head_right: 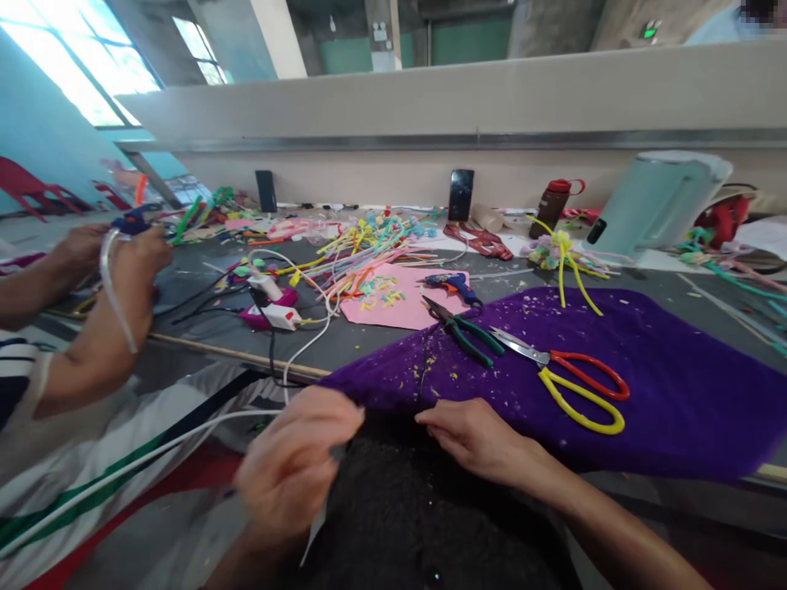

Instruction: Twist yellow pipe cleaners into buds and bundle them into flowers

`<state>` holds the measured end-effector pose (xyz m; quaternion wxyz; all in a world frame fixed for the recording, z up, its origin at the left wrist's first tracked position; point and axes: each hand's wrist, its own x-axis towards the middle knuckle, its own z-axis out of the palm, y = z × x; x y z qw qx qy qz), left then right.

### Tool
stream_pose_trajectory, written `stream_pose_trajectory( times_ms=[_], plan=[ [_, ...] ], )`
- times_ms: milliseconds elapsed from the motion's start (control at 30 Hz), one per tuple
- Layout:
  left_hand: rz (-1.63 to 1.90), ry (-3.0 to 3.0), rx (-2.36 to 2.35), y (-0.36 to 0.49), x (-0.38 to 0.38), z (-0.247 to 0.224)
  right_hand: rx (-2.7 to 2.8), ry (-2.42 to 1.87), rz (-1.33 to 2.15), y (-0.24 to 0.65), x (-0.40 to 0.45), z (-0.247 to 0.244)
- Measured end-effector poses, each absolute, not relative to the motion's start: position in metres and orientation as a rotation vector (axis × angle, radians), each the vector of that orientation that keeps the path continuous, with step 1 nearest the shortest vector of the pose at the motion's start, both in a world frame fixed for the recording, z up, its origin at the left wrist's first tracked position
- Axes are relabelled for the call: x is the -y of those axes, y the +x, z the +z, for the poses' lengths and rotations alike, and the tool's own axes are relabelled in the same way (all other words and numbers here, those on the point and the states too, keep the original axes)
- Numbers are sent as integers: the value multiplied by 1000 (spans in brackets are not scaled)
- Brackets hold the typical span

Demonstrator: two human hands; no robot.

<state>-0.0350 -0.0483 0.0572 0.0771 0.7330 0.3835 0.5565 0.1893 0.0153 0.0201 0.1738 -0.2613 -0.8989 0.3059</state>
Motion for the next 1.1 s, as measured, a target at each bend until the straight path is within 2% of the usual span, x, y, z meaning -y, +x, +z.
stream_pose_trajectory(
  times_ms=[100,233,533,767,967,1100],
  plan=[
    [1422,2166,-1215,-34,22,50,2552,-779,911,191,-15,24],
    [1263,2080,-1424,-35,-3,33,2491,-927,927,193,-16,27],
    [1196,2281,-1636,-34,-29,24,2508,-830,882,191,-23,47],
    [1048,2354,-1584,-34,-45,26,2710,-737,778,189,-47,60],
    [948,2318,-1521,-38,-48,26,2807,-746,835,188,-78,81],
    [1004,2223,-1508,-43,-46,19,2807,-835,886,190,-103,85]
  ],
)
